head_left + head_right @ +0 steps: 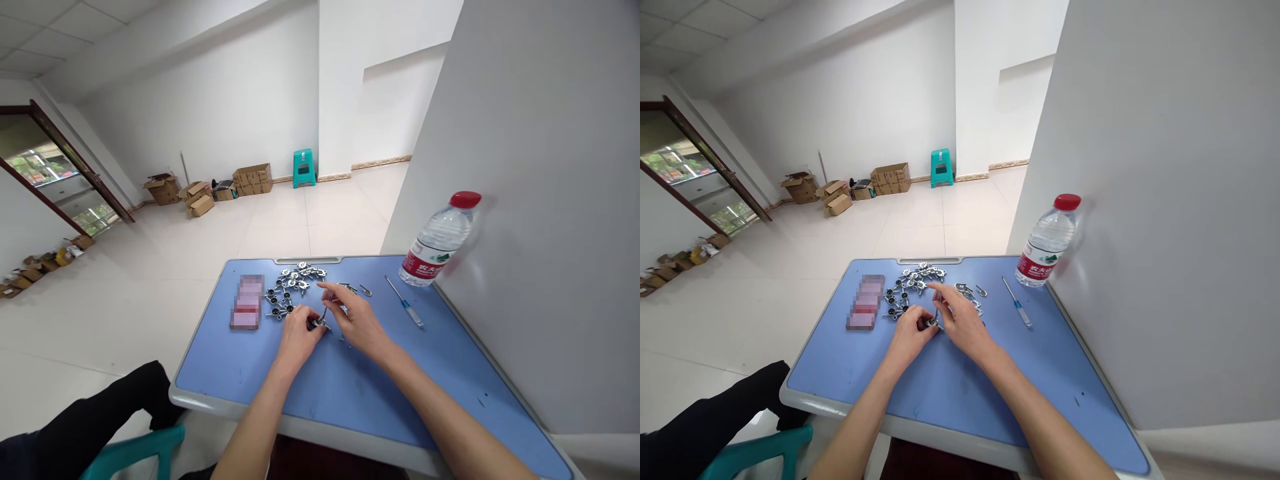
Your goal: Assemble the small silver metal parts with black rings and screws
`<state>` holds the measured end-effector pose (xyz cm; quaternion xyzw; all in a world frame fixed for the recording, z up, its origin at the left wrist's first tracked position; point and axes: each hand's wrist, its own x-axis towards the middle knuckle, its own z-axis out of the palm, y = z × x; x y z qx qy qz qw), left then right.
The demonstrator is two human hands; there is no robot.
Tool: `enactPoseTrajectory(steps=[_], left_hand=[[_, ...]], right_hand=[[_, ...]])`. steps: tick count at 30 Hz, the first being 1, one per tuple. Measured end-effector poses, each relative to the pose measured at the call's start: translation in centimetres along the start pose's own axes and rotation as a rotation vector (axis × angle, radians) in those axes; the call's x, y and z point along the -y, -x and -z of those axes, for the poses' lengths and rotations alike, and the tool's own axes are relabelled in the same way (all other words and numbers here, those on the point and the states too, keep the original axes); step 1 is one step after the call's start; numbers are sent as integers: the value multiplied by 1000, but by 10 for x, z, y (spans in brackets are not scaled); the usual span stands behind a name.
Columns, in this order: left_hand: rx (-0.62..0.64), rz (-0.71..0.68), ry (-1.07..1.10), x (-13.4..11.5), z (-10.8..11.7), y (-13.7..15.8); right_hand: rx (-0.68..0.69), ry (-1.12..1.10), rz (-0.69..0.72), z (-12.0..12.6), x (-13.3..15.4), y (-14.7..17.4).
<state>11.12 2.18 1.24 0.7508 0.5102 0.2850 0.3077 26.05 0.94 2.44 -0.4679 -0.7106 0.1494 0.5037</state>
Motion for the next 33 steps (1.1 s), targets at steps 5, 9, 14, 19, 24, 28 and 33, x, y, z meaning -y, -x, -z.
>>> enactPoseTrajectory(steps=[5, 9, 14, 19, 24, 28, 33], left_hand=[[4, 10, -2, 0, 0, 0], [4, 15, -11, 2, -1, -1], [2, 12, -31, 4, -2, -1], [13, 22, -37, 3, -2, -2], [21, 26, -28, 2, -1, -1], [16, 24, -23, 1, 0, -1], [9, 22, -15, 2, -1, -3]], right_hand=[[-5, 29, -63, 7, 8, 0], [214, 155, -239, 18, 13, -2], [560, 402, -300, 20, 11, -4], [616, 565, -323, 12, 14, -4], [621, 657, -283, 7, 16, -2], [643, 737, -270, 4, 17, -2], [677, 755, -230, 3, 19, -2]])
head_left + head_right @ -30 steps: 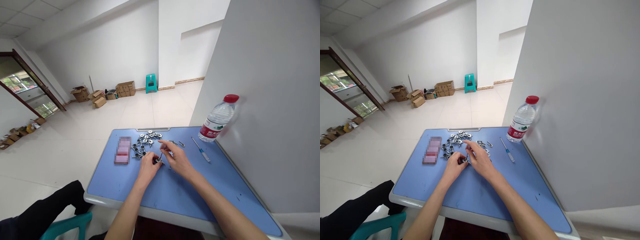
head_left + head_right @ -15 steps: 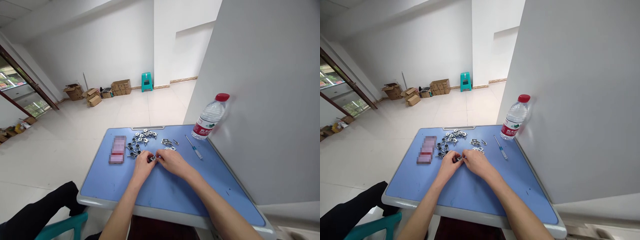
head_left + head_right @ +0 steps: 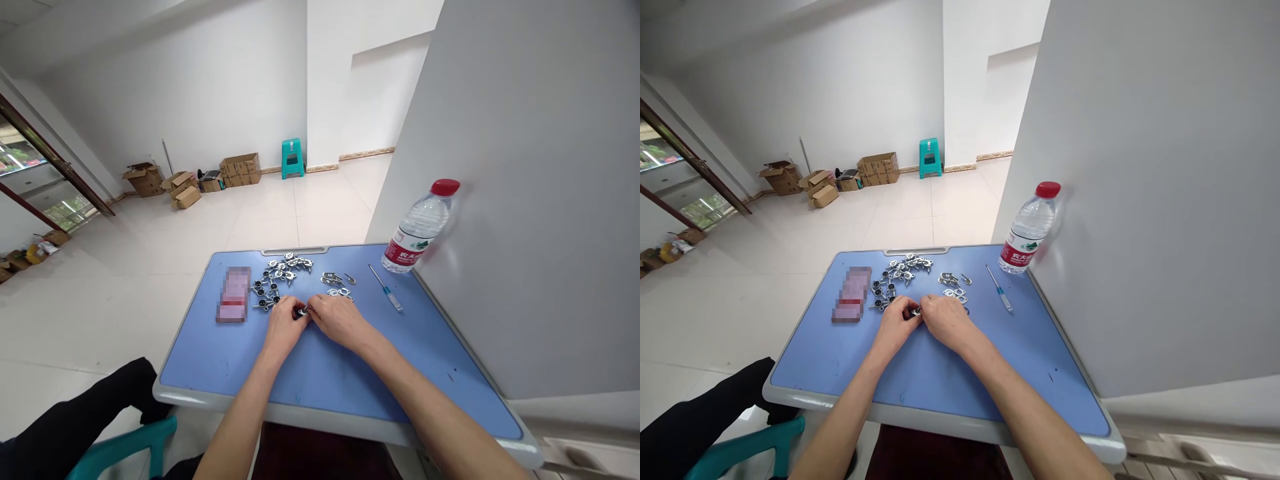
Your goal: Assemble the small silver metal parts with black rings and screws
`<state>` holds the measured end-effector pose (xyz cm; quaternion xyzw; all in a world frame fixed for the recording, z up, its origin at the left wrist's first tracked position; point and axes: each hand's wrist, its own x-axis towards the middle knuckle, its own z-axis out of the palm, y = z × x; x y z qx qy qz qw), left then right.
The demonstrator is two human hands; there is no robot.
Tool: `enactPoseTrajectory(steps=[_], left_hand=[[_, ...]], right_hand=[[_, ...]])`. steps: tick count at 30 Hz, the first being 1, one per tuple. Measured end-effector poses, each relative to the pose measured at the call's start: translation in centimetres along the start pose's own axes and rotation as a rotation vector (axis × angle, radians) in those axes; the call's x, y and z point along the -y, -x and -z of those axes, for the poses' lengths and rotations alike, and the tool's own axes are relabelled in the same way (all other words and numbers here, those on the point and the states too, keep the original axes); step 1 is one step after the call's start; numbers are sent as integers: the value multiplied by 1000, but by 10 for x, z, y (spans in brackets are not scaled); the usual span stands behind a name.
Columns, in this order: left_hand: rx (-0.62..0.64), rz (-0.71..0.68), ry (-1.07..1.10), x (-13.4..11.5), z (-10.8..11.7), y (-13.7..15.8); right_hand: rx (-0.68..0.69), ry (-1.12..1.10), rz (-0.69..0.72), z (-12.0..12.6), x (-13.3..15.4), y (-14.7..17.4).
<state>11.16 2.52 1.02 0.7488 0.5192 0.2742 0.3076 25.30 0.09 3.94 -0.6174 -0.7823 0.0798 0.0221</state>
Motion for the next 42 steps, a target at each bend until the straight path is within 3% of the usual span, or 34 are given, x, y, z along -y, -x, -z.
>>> enactPoseTrajectory(steps=[8, 13, 19, 28, 31, 35, 42], left_hand=[[-2, -7, 16, 1, 0, 0], [-5, -12, 24, 2, 0, 0], [2, -14, 22, 3, 0, 0], [3, -4, 10, -1, 1, 1], [-3, -6, 11, -1, 1, 2], [4, -14, 13, 0, 0, 1], [-23, -42, -8, 1, 0, 0]], right_hand=[[-107, -189, -53, 10, -19, 3], [40, -194, -84, 19, -35, 7], [122, -214, -61, 18, -40, 10], [103, -217, -59, 19, -37, 10], [20, -245, -55, 19, -32, 9], [-133, -278, 55, 13, -13, 5], [-86, -76, 64, -4, 9, -4]])
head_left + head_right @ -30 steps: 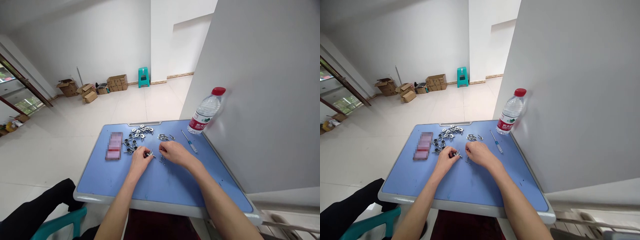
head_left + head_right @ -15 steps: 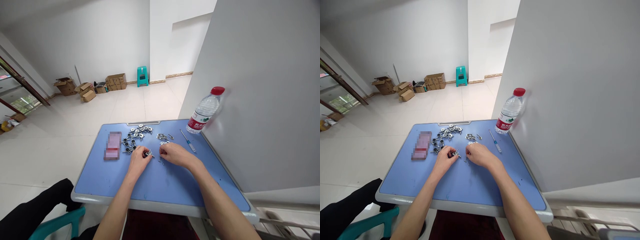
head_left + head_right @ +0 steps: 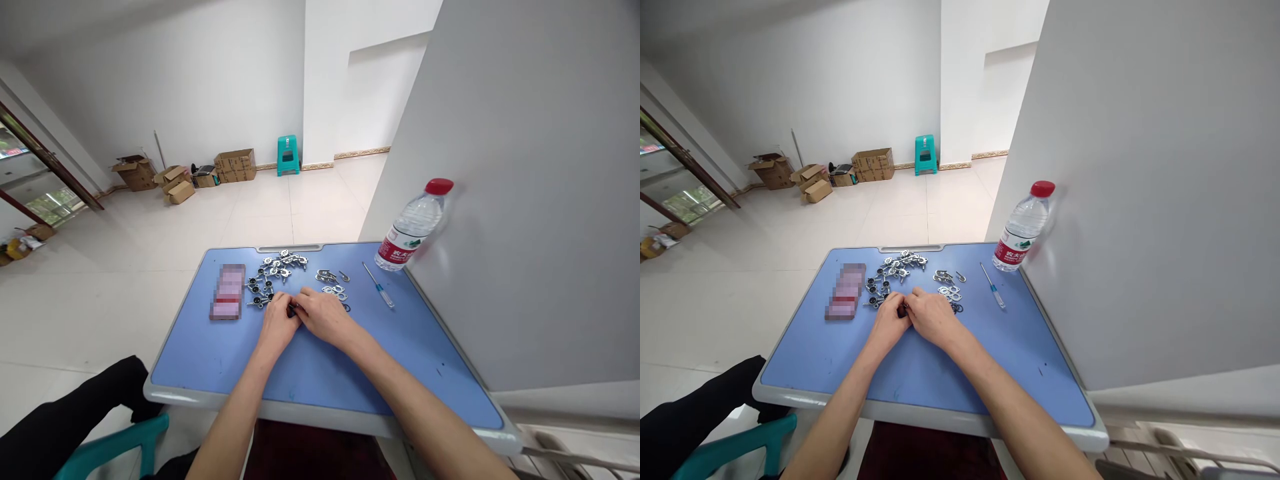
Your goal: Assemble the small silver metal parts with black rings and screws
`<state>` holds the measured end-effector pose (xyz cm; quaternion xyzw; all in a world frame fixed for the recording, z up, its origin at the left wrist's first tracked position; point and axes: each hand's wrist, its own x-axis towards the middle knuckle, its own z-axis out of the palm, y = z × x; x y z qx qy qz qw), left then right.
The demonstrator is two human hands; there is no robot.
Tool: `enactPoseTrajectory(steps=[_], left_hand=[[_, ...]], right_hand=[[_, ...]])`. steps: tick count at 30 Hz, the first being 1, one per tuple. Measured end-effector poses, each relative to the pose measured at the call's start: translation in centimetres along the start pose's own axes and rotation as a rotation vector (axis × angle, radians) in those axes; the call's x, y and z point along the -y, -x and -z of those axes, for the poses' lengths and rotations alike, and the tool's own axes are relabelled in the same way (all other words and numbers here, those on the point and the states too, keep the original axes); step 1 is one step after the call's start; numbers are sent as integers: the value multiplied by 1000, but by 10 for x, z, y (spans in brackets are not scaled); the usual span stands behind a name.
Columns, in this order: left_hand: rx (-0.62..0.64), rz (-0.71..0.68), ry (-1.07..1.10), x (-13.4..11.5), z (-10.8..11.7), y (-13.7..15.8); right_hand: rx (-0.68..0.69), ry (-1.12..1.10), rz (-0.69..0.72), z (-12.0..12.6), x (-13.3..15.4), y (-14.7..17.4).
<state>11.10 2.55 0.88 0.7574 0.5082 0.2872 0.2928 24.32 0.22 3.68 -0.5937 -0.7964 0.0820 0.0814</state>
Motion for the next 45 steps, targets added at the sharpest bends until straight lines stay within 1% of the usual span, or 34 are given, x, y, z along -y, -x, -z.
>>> enactPoseTrajectory(steps=[8, 11, 13, 16, 19, 21, 24, 28, 30, 34, 40, 45], left_hand=[[8, -6, -3, 2, -1, -2], [7, -9, -13, 3, -1, -2], [10, -6, -19, 3, 0, -2], [23, 8, -8, 3, 1, -2], [26, 28, 5, 2, 1, -1], [22, 28, 8, 2, 1, -1], [21, 25, 19, 2, 1, -1], [24, 35, 33, 1, 2, -1], [23, 35, 41, 1, 2, -2], [22, 40, 54, 2, 1, -2], [33, 48, 94, 3, 3, -1], [27, 51, 134, 4, 3, -2]], right_hand=[[73, 62, -28, 6, 5, -7], [82, 21, -22, 5, 5, -10], [63, -39, -21, 7, 1, -11], [4, -173, -46, 15, -10, -8], [-50, -275, -112, 28, -28, 0], [-2, -301, -142, 35, -40, 7], [83, -265, -144, 38, -51, 13], [185, -230, -117, 33, -48, 13], [210, -202, -119, 31, -45, 12], [204, -148, -146, 30, -44, 12], [201, -161, -148, 31, -47, 13], [137, -199, -144, 32, -44, 12]])
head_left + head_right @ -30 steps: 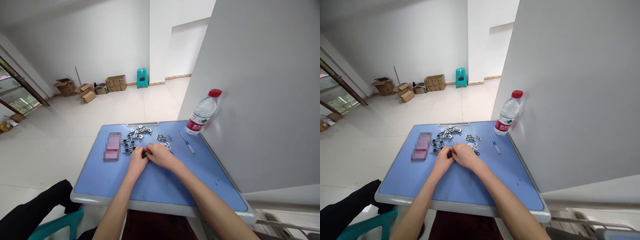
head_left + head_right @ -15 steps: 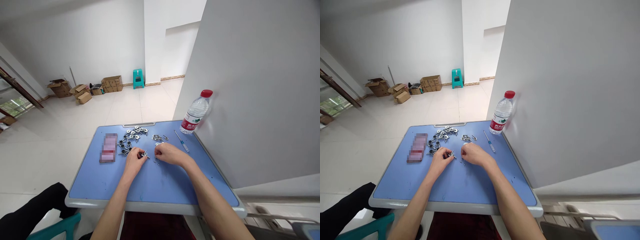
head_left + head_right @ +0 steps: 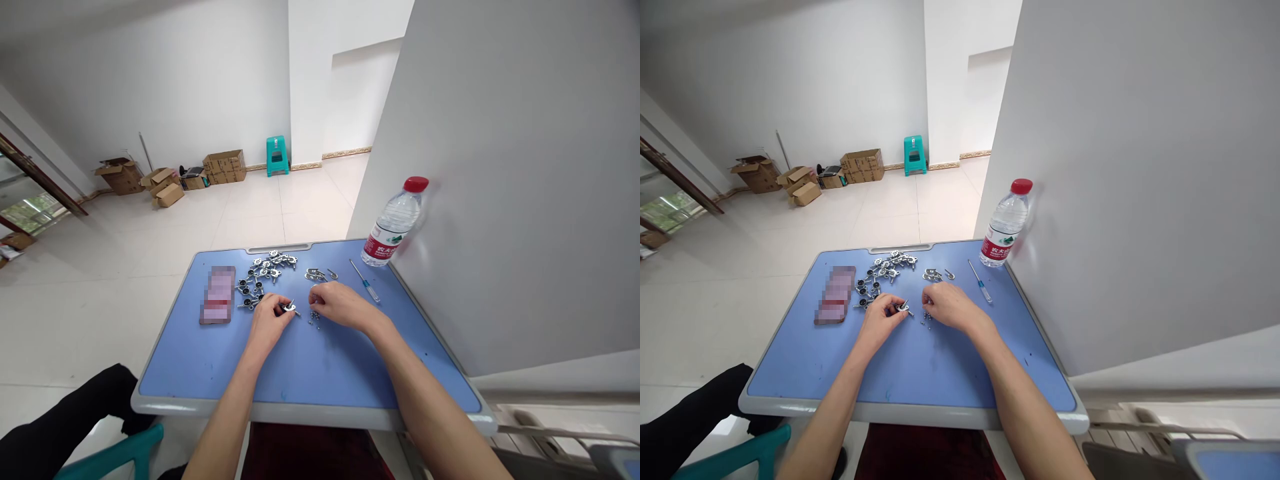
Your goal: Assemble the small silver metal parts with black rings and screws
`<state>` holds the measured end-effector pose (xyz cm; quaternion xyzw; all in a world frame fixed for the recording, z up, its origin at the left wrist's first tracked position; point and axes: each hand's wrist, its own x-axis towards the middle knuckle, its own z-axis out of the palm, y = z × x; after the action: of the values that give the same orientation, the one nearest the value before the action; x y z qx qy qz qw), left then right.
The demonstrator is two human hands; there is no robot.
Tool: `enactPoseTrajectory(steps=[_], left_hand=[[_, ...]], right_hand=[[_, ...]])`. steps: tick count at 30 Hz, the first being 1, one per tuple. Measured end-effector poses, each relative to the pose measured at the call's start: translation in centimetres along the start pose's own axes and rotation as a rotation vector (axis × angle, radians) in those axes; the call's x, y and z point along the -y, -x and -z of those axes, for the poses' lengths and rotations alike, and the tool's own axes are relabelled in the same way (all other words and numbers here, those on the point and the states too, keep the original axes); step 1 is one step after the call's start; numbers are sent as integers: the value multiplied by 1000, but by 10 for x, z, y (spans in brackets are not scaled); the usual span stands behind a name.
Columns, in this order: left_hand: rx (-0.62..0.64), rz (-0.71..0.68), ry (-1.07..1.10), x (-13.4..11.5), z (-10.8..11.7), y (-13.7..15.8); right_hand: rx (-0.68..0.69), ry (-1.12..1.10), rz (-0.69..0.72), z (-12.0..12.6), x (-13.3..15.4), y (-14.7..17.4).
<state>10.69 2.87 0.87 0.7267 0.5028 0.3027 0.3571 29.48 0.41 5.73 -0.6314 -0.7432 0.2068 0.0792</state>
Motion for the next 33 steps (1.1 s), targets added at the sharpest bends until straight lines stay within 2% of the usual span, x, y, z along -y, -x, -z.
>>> enactPoseTrajectory(steps=[6, 10, 18, 28, 33], left_hand=[[2, -8, -4, 2, -1, -2], [9, -30, -13, 3, 0, -3], [6, -48, 2, 1, 2, -2], [24, -13, -35, -1, 1, -2], [11, 62, 39, -1, -1, -1]], right_hand=[[-122, 12, 113, -12, 11, -4], [-126, 91, 189, -24, 14, -7], [-148, 242, 234, -32, 15, -11], [-225, -19, 128, -37, 13, -17], [-265, -99, 20, -33, 13, -18]])
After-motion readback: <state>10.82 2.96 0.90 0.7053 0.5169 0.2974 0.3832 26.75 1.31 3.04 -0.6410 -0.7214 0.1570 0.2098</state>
